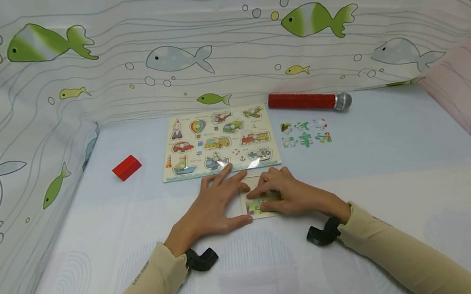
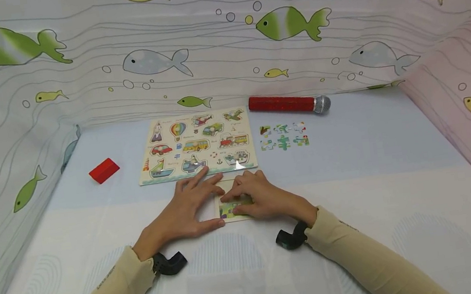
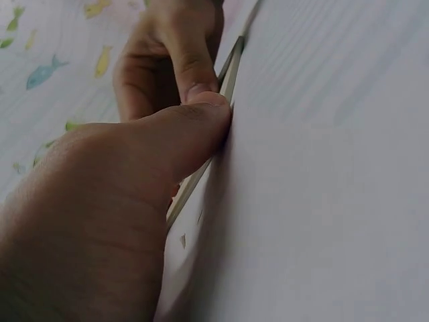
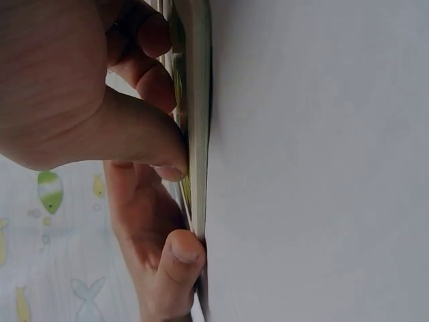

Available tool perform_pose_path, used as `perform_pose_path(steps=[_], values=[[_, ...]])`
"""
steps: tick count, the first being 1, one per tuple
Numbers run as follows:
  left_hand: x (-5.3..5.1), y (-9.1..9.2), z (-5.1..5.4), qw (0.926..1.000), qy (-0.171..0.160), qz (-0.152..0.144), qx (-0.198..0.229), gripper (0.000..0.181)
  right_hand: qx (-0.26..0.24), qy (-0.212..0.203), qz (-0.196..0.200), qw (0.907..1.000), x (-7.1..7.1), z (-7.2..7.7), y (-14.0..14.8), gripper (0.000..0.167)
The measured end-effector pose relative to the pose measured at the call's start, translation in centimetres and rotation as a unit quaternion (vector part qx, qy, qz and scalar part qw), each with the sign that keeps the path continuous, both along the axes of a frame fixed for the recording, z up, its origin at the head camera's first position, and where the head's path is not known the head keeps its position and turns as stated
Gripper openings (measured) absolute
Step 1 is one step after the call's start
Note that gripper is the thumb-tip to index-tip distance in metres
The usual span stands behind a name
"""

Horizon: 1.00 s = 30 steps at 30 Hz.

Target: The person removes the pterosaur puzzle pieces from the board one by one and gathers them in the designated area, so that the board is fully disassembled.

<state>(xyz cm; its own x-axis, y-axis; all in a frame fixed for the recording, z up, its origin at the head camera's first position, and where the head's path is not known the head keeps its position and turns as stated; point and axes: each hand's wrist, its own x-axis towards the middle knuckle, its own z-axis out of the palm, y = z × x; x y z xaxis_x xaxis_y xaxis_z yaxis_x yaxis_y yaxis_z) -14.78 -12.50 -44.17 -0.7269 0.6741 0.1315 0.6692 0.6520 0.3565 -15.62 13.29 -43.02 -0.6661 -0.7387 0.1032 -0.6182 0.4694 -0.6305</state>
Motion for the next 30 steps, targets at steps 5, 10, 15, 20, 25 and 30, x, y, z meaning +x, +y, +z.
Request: perform_pose_path(steps=[5, 10, 15, 20, 25, 30], values=[[-0.09, 0.06, -0.09, 1.0000, 0.000, -0.001, 0.003, 0.057, -0.010, -0.019, -0.010, 0.9997, 0.31, 0.24, -0.14, 0.034], [-0.11, 0.06, -0.22, 1.0000, 0.002, -0.003, 0.003, 0.056, -0.012, -0.028, -0.021, 0.9993, 0.49, 0.27, -0.28, 0.033], [-0.08, 0.00, -0.25, 1.0000, 0.003, -0.002, 0.006, 0.056, -0.014, -0.038, -0.029, 0.9988, 0.59, 0.27, -0.37, 0.032], [-0.07, 0.01, -0.25, 1.0000, 0.002, 0.000, 0.006, 0.055, -0.023, -0.050, -0.034, 0.9979, 0.69, 0.39, -0.42, 0.031], [-0.13, 0.10, -0.25, 1.0000, 0.002, 0.000, 0.002, 0.056, -0.022, -0.048, -0.034, 0.9980, 0.67, 0.49, -0.43, 0.031], [-0.04, 0.11, -0.20, 1.0000, -0.002, 0.000, 0.001, 0.057, -0.018, -0.038, -0.022, 0.9989, 0.81, 0.81, -0.35, 0.031]])
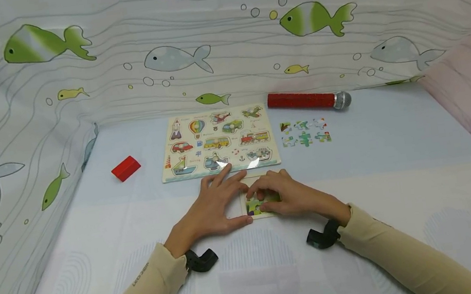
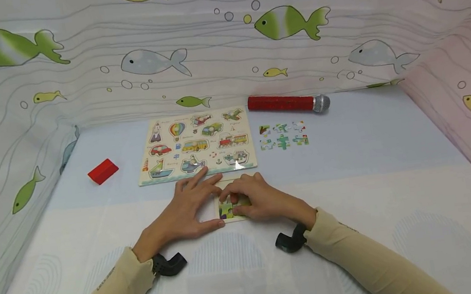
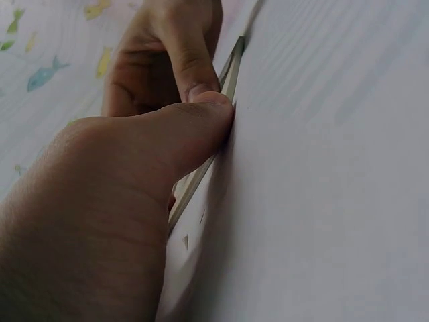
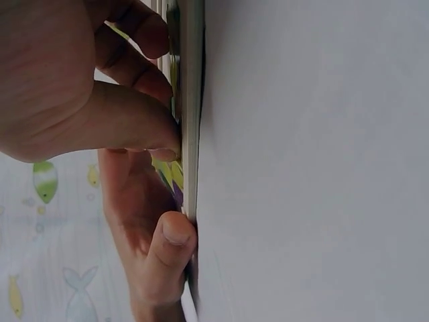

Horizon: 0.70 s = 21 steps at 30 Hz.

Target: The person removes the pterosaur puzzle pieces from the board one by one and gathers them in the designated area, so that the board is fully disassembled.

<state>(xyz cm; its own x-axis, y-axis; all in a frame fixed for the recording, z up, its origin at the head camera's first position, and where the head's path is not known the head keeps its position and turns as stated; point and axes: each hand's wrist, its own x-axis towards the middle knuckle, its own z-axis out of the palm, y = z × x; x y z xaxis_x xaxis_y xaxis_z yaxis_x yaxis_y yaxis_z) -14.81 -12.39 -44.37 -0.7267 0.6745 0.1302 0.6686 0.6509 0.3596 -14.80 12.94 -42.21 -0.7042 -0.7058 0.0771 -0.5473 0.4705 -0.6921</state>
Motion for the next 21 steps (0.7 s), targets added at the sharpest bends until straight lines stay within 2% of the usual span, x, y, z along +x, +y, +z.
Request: perform_pose_path(steps=[5, 13, 21], values=[[0.05, -0.02, 0.14, 1.0000, -0.002, 0.000, 0.003, 0.057, -0.005, 0.005, 0.007, 1.0000, 0.13, 0.37, -0.07, 0.030], [0.18, 0.02, 0.21, 1.0000, -0.005, -0.001, -0.003, 0.058, -0.044, 0.018, -0.009, 0.9988, 0.10, -0.26, -0.18, 0.021], [0.11, 0.07, 0.29, 1.0000, -0.001, -0.003, 0.004, 0.056, -0.081, 0.004, -0.014, 0.9966, -0.08, -0.38, -0.15, 0.018]])
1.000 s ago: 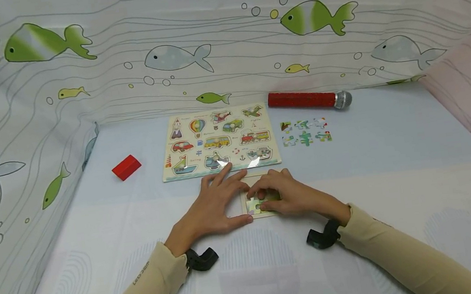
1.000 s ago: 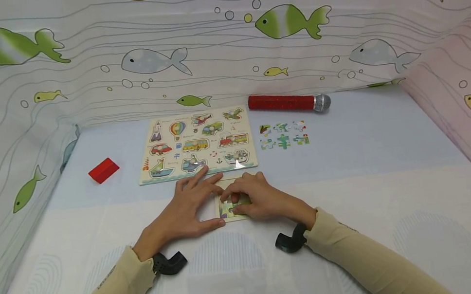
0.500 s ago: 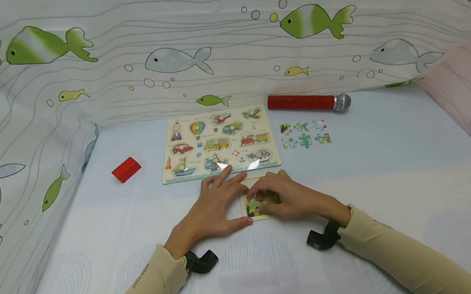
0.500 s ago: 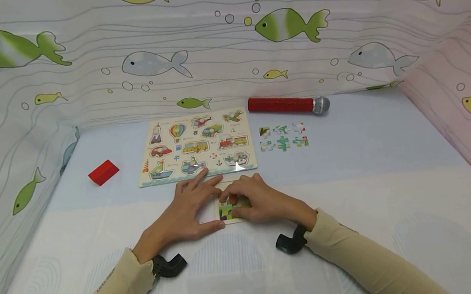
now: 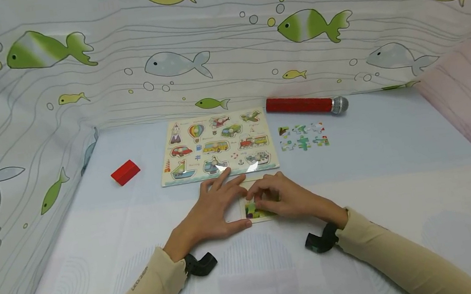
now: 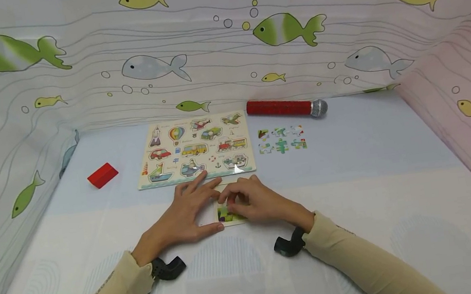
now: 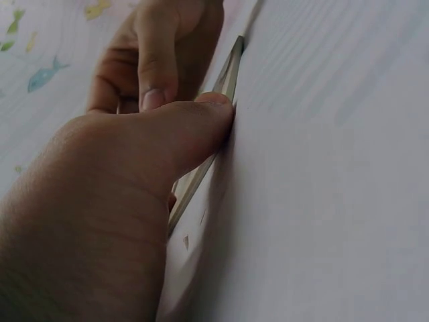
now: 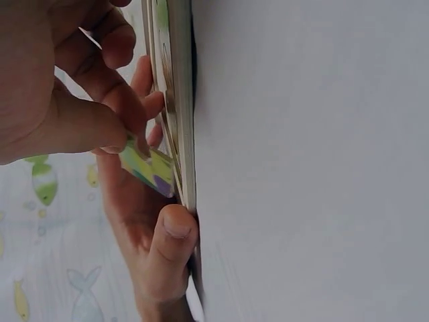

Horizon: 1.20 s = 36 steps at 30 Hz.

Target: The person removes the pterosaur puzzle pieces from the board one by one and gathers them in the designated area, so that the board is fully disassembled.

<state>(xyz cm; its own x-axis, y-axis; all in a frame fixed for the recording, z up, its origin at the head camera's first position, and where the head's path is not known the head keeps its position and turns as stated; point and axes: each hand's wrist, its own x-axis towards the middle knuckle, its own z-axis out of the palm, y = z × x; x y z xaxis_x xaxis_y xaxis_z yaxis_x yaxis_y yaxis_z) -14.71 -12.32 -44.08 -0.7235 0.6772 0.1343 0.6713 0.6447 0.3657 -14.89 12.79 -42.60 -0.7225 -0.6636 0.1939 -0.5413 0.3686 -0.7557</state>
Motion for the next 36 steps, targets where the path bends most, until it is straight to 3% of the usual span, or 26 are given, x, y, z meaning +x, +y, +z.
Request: perform_pose_path(steps=[5, 8, 22, 27, 36], values=[[0.0, 0.0, 0.0, 1.0000, 0.004, -0.003, 0.003, 0.057, -0.046, -0.008, 0.019, 0.9987, -0.7, -0.2, 0.3, 0.018], [0.0, 0.0, -0.1, 1.0000, 0.005, -0.005, 0.002, 0.057, -0.058, -0.009, 0.010, 0.9982, -1.3, 0.0, 0.8, 0.016], [0.1, 0.0, -0.2, 0.9999, 0.010, -0.005, -0.002, 0.057, -0.010, -0.054, -0.110, 0.9925, -4.3, 0.6, 5.7, 0.015], [0.1, 0.0, -0.2, 0.9996, 0.023, -0.011, 0.006, 0.056, 0.007, -0.050, -0.121, 0.9914, -5.3, 0.5, 7.4, 0.015], [0.1, -0.1, -0.1, 0.9998, 0.016, -0.009, 0.008, 0.056, 0.031, -0.061, -0.130, 0.9891, -6.1, 0.4, 9.3, 0.014]])
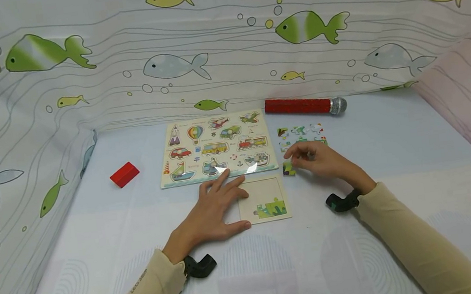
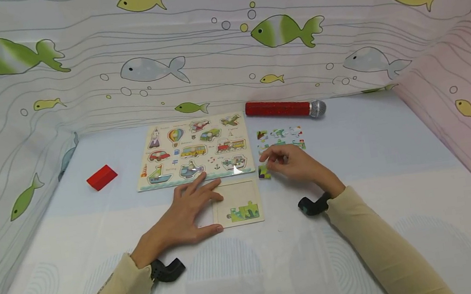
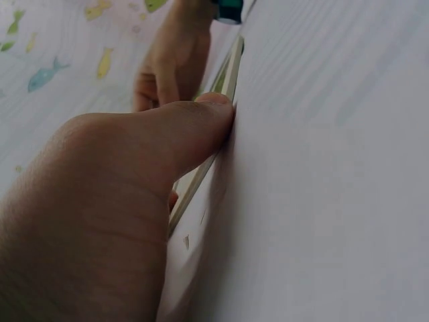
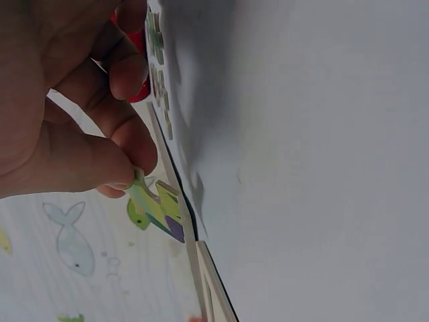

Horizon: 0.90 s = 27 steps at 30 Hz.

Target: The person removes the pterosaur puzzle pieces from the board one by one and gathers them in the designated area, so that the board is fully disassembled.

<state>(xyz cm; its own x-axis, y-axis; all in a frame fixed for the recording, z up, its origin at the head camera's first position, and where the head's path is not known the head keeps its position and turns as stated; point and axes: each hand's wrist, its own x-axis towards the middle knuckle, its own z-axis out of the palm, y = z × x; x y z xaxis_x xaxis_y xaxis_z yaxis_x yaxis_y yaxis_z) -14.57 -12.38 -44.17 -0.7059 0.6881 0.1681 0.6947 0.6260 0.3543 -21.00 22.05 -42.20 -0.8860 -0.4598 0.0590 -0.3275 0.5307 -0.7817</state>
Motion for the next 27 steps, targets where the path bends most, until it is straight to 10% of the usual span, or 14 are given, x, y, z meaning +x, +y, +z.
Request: perform_pose_path(steps=[27], values=[[0.1, 0.0, 0.1, 0.9999, 0.001, 0.002, -0.012, 0.057, 0.058, 0.076, -0.020, 0.9953, -0.4, -1.1, 0.5, 0.035]])
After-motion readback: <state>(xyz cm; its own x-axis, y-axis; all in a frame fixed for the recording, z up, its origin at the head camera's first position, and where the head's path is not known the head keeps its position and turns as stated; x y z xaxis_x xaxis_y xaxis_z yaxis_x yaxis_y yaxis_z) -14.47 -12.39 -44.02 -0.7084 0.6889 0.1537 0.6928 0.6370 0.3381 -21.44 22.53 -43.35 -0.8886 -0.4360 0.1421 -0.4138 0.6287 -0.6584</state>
